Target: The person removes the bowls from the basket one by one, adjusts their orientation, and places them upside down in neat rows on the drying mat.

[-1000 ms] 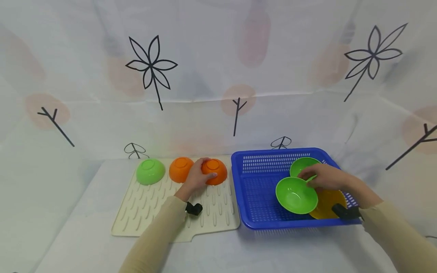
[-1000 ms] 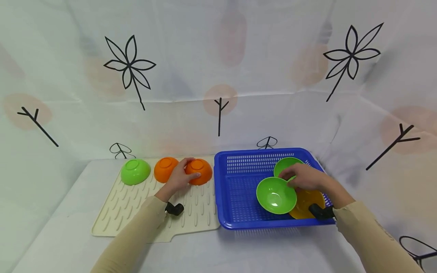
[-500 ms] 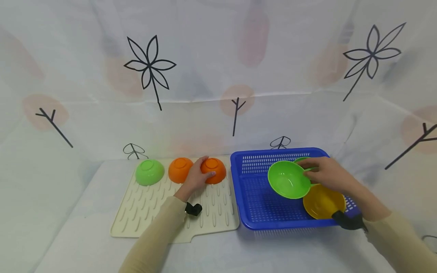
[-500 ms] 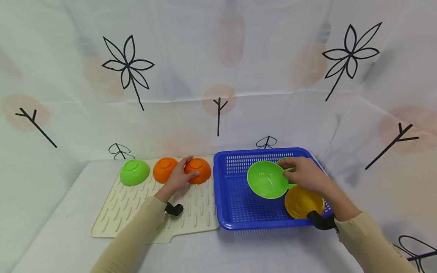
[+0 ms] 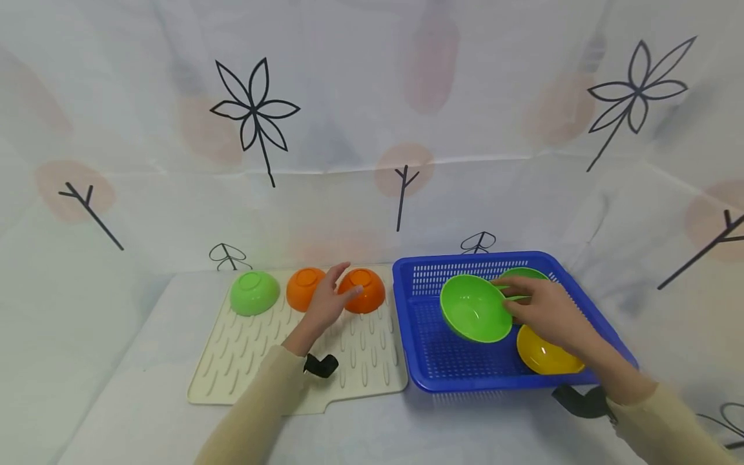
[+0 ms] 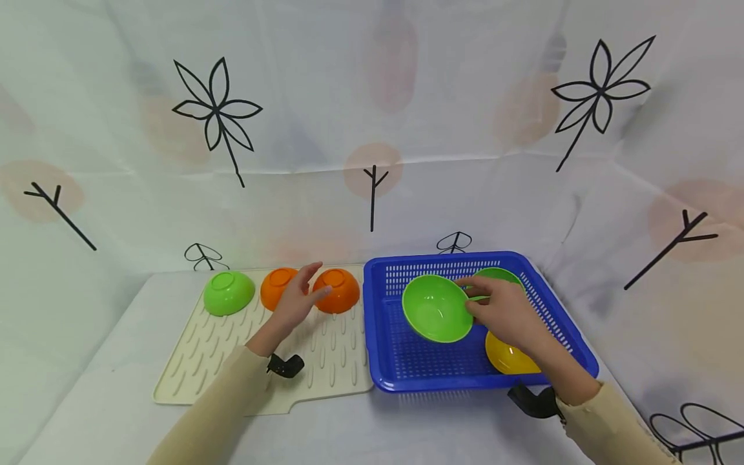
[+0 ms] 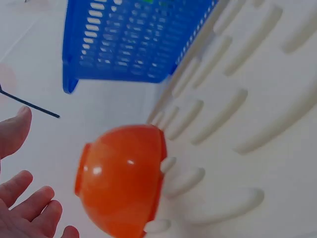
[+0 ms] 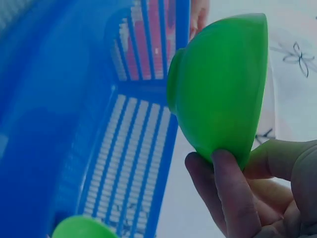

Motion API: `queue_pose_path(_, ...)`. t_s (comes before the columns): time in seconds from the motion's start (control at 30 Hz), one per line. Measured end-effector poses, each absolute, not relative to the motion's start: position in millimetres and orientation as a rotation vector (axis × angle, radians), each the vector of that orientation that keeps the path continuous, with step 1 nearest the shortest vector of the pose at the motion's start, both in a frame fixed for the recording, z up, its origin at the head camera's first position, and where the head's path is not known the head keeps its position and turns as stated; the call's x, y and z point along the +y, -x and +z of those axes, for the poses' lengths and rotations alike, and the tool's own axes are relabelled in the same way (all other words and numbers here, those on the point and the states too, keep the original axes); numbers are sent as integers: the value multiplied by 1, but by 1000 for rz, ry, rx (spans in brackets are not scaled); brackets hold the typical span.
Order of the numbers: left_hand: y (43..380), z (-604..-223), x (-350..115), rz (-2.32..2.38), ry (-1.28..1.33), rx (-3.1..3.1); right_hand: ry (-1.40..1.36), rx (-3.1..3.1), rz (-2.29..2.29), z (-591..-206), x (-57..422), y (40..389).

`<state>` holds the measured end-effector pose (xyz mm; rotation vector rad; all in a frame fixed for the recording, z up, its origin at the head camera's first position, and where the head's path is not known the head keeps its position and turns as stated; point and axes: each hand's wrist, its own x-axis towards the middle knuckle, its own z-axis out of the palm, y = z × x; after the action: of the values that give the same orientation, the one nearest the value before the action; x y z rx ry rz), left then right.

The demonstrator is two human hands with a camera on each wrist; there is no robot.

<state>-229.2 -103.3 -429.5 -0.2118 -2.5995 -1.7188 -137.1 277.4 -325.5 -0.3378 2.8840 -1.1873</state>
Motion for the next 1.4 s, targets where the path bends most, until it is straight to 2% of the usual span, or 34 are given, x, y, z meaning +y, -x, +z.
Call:
queue_pose_path(0.43, 183, -383, -84, -1760, 680, -2495, 366, 2876, -1216, -324, 247, 131)
queue_pose_path(0.87, 154, -370, -68, -1923, 1152, -2518, 355, 2834, -1250, -327, 232, 129)
queue_pose_path(1.07, 150, -370, -65, -1914, 1202, -2568, 379, 2834, -1313, -330, 225, 129)
queue_pose_path(1.4, 147, -371, -62, -1888, 1104, -2595, 429, 2883, -1375, -333, 216, 127)
